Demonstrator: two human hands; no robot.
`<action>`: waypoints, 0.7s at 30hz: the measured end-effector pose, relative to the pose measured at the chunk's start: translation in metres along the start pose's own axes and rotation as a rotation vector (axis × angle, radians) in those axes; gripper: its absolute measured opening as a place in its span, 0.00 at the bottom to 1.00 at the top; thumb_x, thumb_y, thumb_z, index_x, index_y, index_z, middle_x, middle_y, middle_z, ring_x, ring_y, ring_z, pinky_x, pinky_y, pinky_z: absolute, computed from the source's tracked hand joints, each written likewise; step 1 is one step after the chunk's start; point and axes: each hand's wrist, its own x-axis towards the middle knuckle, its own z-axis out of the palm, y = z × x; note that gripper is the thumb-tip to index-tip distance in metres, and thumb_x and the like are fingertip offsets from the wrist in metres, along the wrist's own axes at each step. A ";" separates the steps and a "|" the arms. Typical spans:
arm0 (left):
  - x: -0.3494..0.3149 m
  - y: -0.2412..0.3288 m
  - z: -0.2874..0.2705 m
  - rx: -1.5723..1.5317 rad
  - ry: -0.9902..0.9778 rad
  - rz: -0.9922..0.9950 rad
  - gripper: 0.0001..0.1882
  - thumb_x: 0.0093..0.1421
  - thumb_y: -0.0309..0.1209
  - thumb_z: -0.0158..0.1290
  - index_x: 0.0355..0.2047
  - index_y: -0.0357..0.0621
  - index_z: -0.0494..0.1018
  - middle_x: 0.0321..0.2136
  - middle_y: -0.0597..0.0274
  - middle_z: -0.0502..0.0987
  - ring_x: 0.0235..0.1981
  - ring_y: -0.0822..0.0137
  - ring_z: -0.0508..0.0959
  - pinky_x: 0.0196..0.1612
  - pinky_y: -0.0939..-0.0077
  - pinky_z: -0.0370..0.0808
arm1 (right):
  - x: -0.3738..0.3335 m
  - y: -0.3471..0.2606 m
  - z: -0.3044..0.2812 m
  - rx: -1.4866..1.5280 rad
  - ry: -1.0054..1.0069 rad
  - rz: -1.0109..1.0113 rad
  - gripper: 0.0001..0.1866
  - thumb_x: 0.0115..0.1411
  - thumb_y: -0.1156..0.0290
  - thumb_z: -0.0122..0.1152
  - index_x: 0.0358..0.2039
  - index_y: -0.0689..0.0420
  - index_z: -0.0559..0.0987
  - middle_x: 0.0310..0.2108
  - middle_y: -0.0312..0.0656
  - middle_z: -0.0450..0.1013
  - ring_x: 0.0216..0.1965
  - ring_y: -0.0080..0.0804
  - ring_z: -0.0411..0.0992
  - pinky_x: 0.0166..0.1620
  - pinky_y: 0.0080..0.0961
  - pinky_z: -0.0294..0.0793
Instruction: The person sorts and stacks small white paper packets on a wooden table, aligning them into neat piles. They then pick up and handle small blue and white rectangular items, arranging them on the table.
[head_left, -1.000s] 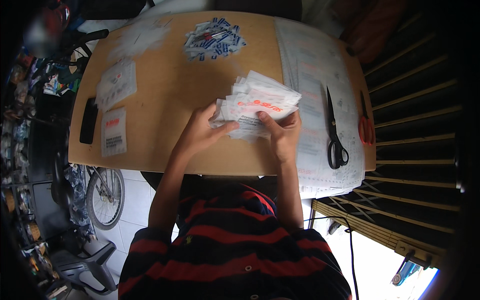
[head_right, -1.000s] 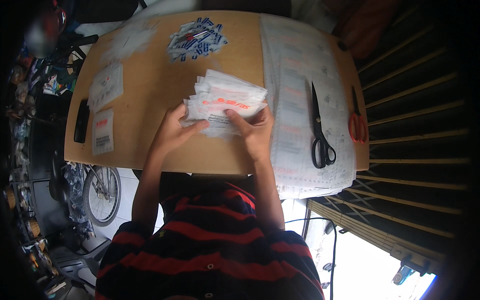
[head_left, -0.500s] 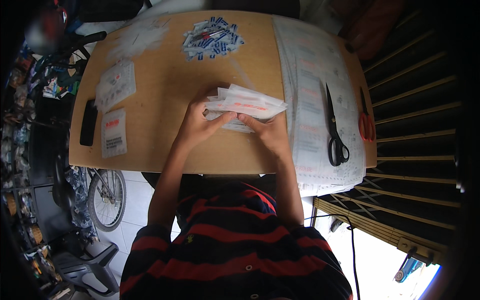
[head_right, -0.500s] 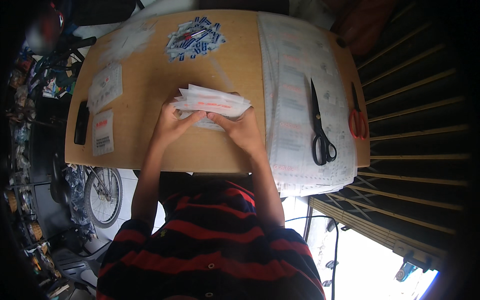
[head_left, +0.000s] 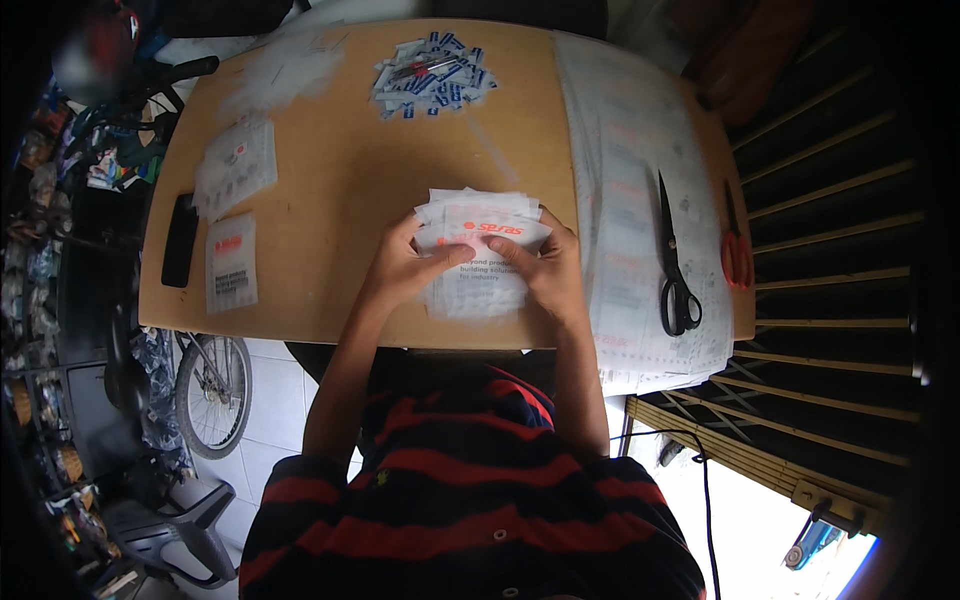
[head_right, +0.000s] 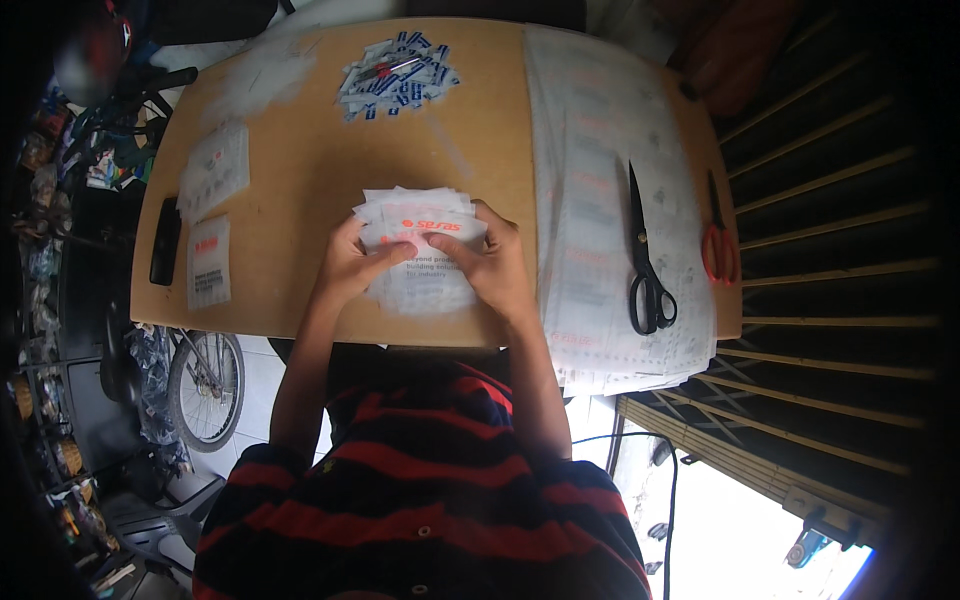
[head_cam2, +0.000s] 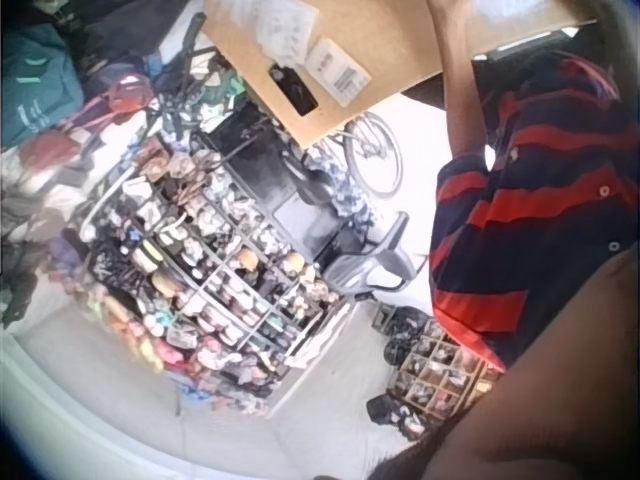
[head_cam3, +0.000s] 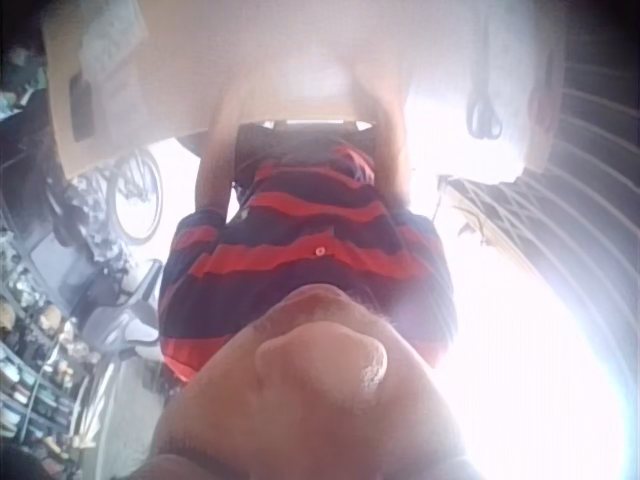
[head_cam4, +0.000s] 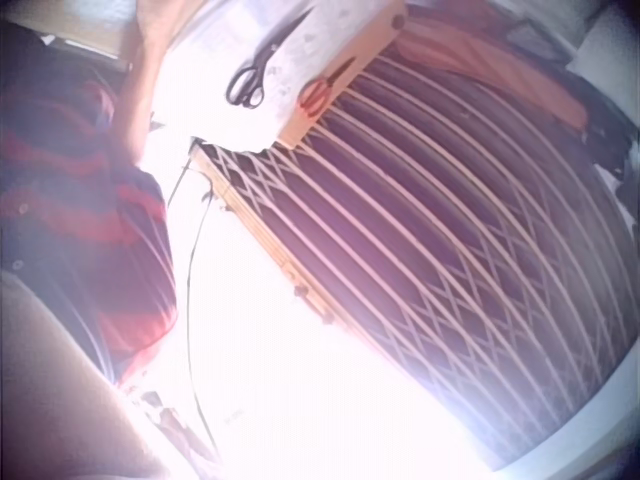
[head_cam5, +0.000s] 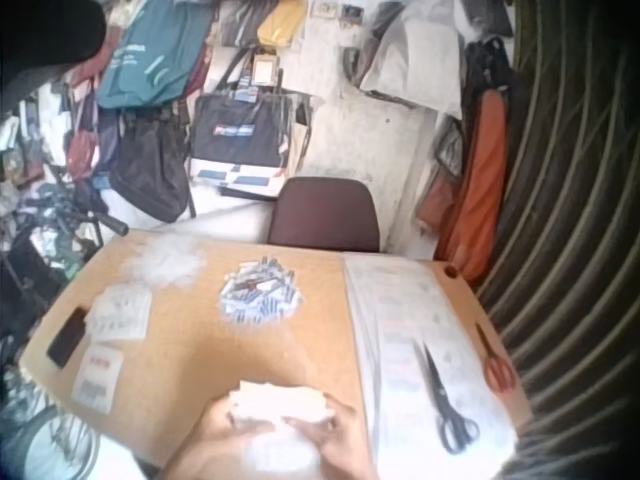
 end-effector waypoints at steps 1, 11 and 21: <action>-0.002 0.002 0.000 0.005 0.014 -0.102 0.22 0.49 0.28 0.67 0.43 0.34 0.74 0.37 0.58 0.79 0.38 0.72 0.78 0.41 0.76 0.76 | 0.000 0.000 0.000 0.049 -0.015 0.029 0.13 0.53 0.78 0.68 0.39 0.63 0.77 0.36 0.39 0.78 0.37 0.22 0.75 0.41 0.21 0.74; 0.025 0.038 0.009 -0.161 0.012 0.100 0.21 0.54 0.29 0.62 0.46 0.33 0.72 0.36 0.60 0.79 0.36 0.74 0.77 0.40 0.78 0.75 | 0.012 -0.012 0.004 0.186 0.063 0.079 0.16 0.54 0.77 0.67 0.43 0.64 0.76 0.40 0.41 0.77 0.41 0.24 0.74 0.45 0.23 0.73; 0.010 0.028 0.013 -0.055 -0.039 -0.099 0.19 0.57 0.30 0.59 0.47 0.35 0.71 0.41 0.62 0.76 0.40 0.75 0.75 0.44 0.77 0.72 | -0.016 0.002 0.002 0.400 -0.011 0.259 0.17 0.53 0.78 0.66 0.44 0.63 0.77 0.42 0.42 0.77 0.42 0.28 0.74 0.48 0.26 0.72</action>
